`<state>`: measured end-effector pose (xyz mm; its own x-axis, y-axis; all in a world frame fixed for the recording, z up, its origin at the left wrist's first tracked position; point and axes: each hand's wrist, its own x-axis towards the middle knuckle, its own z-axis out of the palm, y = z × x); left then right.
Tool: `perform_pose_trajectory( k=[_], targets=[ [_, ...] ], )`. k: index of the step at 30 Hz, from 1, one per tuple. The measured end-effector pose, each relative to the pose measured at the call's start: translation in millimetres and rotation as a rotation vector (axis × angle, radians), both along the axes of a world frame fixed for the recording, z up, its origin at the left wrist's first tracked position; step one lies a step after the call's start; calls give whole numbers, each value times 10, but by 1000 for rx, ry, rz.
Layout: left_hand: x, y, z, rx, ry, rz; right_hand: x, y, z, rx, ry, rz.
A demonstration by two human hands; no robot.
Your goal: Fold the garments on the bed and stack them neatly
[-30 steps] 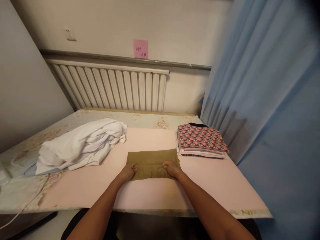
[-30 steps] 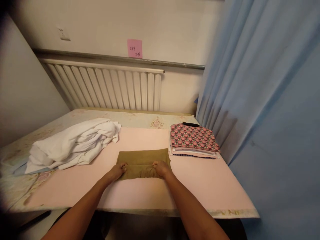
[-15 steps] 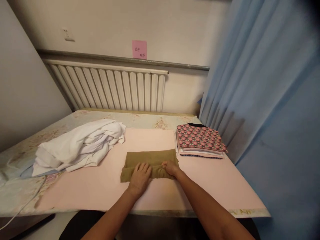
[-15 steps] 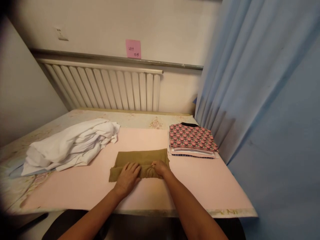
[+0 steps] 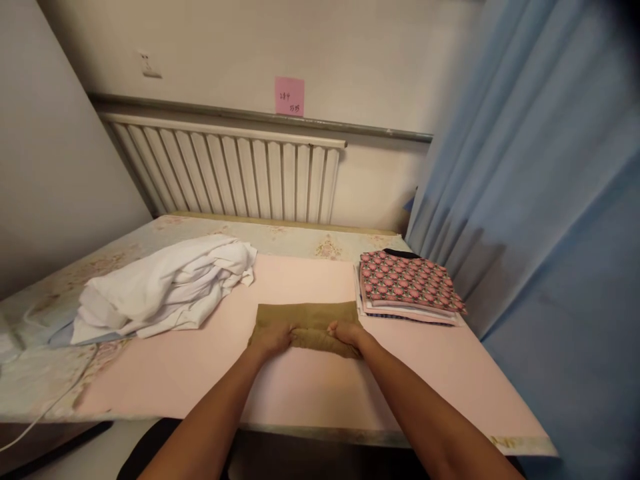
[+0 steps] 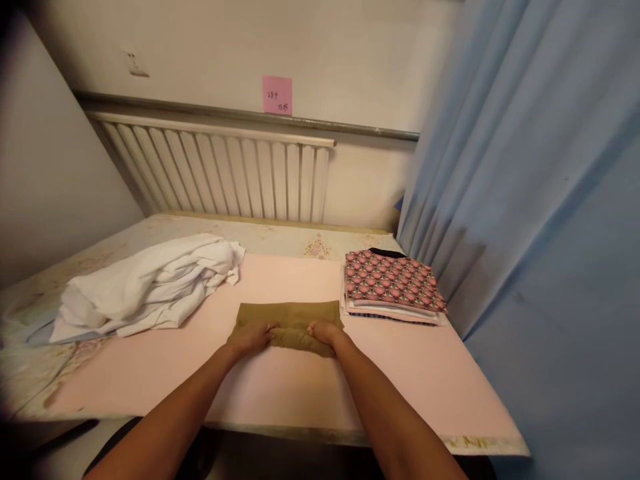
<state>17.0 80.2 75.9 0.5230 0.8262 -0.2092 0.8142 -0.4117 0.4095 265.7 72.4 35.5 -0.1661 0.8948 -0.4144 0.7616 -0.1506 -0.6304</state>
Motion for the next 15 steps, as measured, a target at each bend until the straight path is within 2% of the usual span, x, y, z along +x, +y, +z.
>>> perform_pose_trajectory(
  k=[8,15],
  targets=[
    [-27,172,-98,-159,-164,40,11,164,-5,-183,-33,50],
    [-60,209,-195,-199,-242,56,11,174,-56,-156,-23,53]
  ],
)
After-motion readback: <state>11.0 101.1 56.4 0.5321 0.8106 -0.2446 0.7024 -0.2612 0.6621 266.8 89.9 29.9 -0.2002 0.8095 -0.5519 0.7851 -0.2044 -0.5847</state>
